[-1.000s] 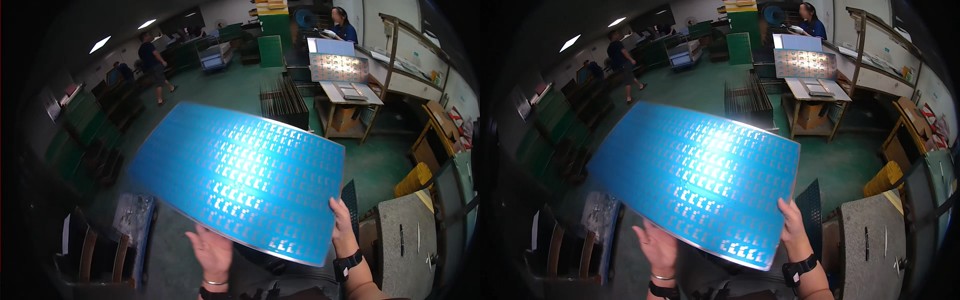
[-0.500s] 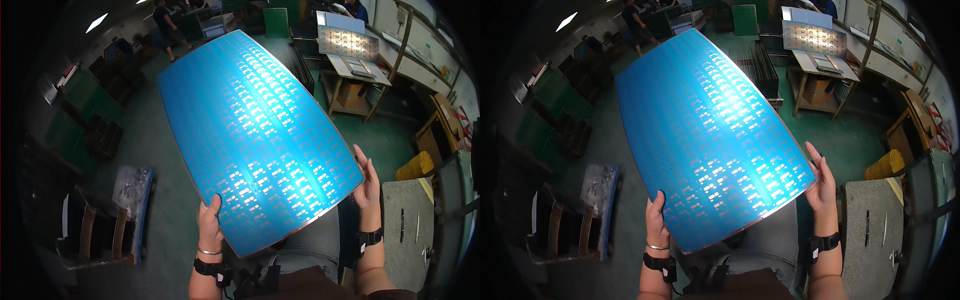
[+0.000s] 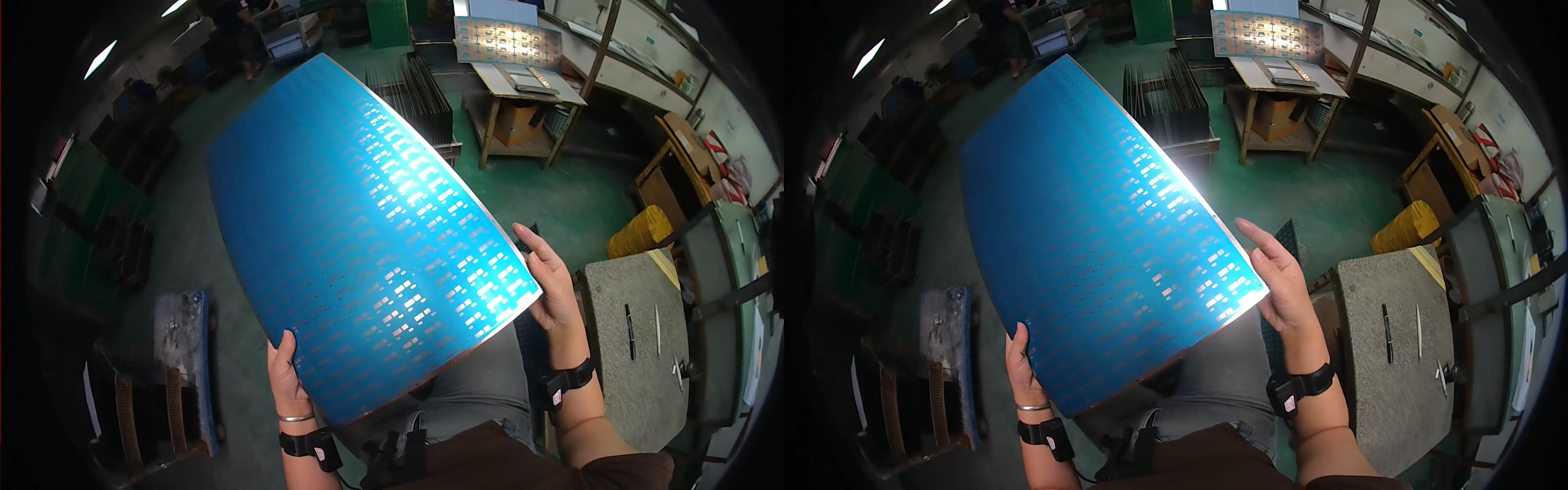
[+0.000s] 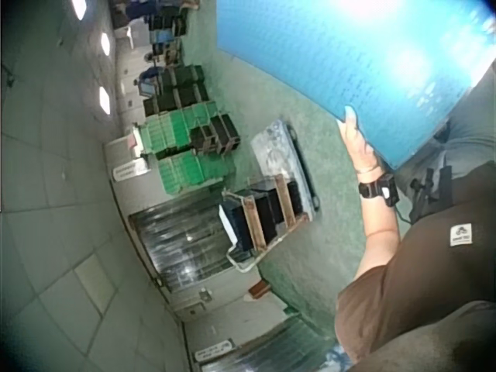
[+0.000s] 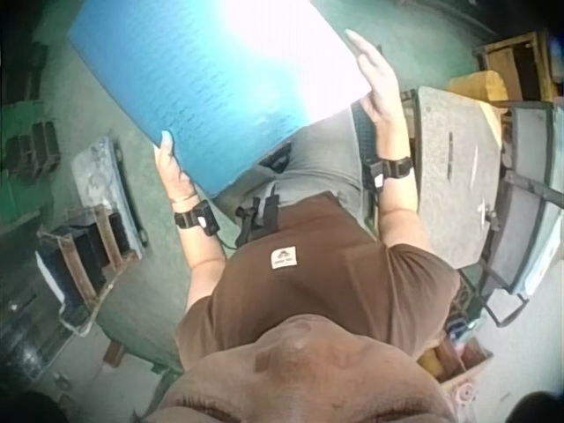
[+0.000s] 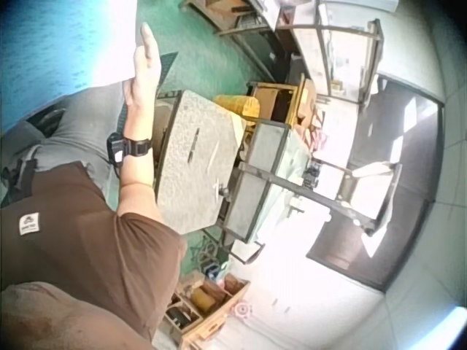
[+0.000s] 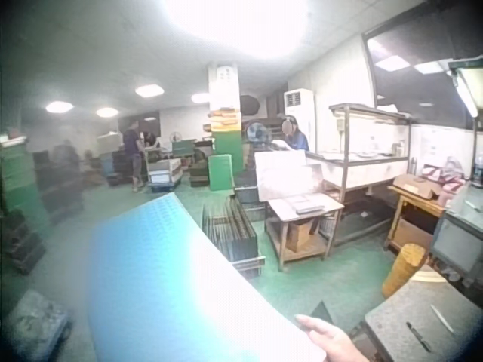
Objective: Marking metal plates with a pen and placing them into a sorting rack.
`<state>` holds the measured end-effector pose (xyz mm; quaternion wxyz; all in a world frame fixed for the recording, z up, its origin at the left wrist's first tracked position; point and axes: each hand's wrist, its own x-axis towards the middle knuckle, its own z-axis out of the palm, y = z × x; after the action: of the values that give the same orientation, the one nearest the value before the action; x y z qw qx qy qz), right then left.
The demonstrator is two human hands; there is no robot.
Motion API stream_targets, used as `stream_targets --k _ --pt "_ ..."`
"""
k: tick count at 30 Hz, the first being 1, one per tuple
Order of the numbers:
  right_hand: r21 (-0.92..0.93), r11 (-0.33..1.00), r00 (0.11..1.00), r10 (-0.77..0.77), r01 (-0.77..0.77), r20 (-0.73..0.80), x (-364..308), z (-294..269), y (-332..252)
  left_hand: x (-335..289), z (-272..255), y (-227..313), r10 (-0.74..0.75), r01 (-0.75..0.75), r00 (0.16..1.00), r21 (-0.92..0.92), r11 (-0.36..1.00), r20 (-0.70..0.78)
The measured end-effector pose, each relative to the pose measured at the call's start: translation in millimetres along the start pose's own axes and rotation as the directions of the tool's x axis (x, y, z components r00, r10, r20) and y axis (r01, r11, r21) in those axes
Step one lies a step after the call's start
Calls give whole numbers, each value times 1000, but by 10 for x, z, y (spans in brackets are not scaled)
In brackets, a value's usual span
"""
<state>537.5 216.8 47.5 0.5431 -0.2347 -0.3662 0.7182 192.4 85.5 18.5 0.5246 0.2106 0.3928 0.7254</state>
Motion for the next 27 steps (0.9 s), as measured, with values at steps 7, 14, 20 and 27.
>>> stream_targets --k 7,14,20,27 --pt "-131 989 998 66 -64 10 24 -52 41 -37 39 79 73 -75 997 98 992 25" --pt "-345 872 926 377 -347 21 248 -347 82 -78 152 149 50 -58 998 291 955 38" --pt "-182 942 955 293 -282 41 381 -200 163 -121 106 110 -65 27 993 362 932 94" --pt "18 988 985 157 -156 -78 301 -260 352 -138 202 258 -85 10 972 322 947 219"
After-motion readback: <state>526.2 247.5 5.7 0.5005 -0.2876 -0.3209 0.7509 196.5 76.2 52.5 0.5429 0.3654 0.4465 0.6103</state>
